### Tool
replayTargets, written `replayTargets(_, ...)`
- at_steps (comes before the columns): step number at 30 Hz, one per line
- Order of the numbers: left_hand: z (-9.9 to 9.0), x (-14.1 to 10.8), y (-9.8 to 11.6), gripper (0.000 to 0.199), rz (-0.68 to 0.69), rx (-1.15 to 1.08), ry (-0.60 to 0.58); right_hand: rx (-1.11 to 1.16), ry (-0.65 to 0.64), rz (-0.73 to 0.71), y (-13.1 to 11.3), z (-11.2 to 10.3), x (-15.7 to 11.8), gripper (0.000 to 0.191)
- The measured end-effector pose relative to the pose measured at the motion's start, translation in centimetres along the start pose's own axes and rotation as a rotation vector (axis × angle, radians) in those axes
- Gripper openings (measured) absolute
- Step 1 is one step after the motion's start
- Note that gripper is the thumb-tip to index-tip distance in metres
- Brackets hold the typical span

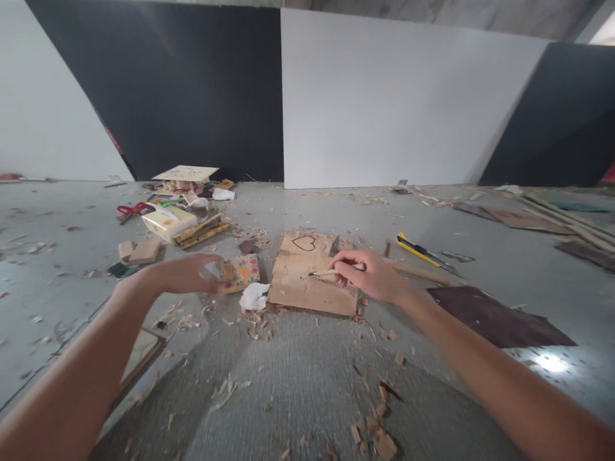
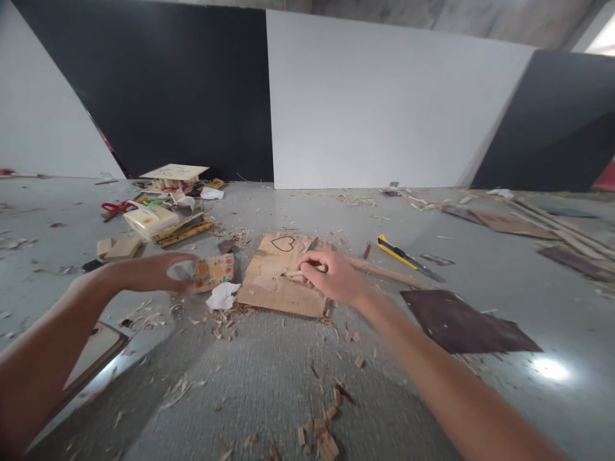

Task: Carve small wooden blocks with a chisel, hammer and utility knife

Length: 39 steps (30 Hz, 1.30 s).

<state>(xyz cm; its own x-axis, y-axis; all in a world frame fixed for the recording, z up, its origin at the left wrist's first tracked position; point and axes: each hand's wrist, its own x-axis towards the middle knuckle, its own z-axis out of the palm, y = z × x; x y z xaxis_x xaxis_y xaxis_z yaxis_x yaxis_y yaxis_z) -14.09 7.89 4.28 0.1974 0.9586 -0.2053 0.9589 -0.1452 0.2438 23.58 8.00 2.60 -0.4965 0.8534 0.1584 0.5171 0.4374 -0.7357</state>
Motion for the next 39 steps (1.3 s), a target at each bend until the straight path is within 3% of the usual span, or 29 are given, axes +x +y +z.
replayTargets(3, 0.8, -0.1, -0.2, 0.079, 0.081, -0.047, -0.04, 0.014, 0.002, 0.018, 0.0, -0.3, 0.1, 0.023)
replayTargets(6, 2.2, 0.8, 1.3, 0.075, 0.181, 0.007, 0.102, 0.03, 0.005, 0.037, 0.1, -0.5, -0.1, 0.024)
replayTargets(9, 3.1, 1.8, 1.8, 0.064, 0.244, -0.001, 0.155, 0.161, -0.034, 0.066, 0.0, -0.3, -0.4, 0.028)
replayTargets(11, 3.2, 2.2, 1.4, 0.072, 0.205, 0.015, 0.213, 0.382, -0.176, 0.137, -0.1, 0.0, -0.6, 0.035)
replayTargets(14, 2.7, 1.9, 1.0, 0.08, 0.186, 0.056, 0.41, 0.682, -0.48, 0.281, 0.0, 0.6, -0.7, 0.043)
replayTargets(16, 2.2, 1.5, 1.6, 0.079, 0.232, 0.079, 0.524, 0.796, -0.512, 0.313, 0.1, 0.8, -0.7, 0.042)
replayTargets(19, 1.7, 0.9, 3.3, 0.083, 0.311, 0.12, 0.629, 0.924, -0.418, 0.263, 0.1, 0.5, -0.9, 0.037)
replayTargets(23, 1.4, 0.1, 5.9, 0.093, 0.405, 0.091, 0.768, 0.939, -0.68, 0.261, -0.2, 0.4, -1.4, 0.042)
replayTargets(25, 1.3, -0.3, 7.0, 0.098, 0.4, 0.069, 0.802, 0.939, -0.715, 0.249, -0.1, 0.9, -1.5, 0.04)
replayTargets(29, 1.3, -1.0, 8.3, 0.11, 0.358, 0.057, 0.788, 0.961, -0.544, 0.231, 0.7, 2.2, -1.0, 0.038)
replayTargets(34, 1.5, -1.5, 8.8, 0.109, 0.435, 0.052, 0.763, 0.839, -0.047, 0.14, 1.2, 2.9, 0.1, 0.029)
replayTargets(36, 1.7, -1.8, 9.4, 0.106, 0.486, 0.022, 0.73, 0.865, 0.012, 0.145, 0.7, 3.1, 0.0, 0.028)
replayTargets(39, 2.4, -2.2, 10.9, 0.103, 0.597, -0.055, 0.644, 0.894, -0.019, 0.139, -0.9, 3.6, -0.5, 0.038)
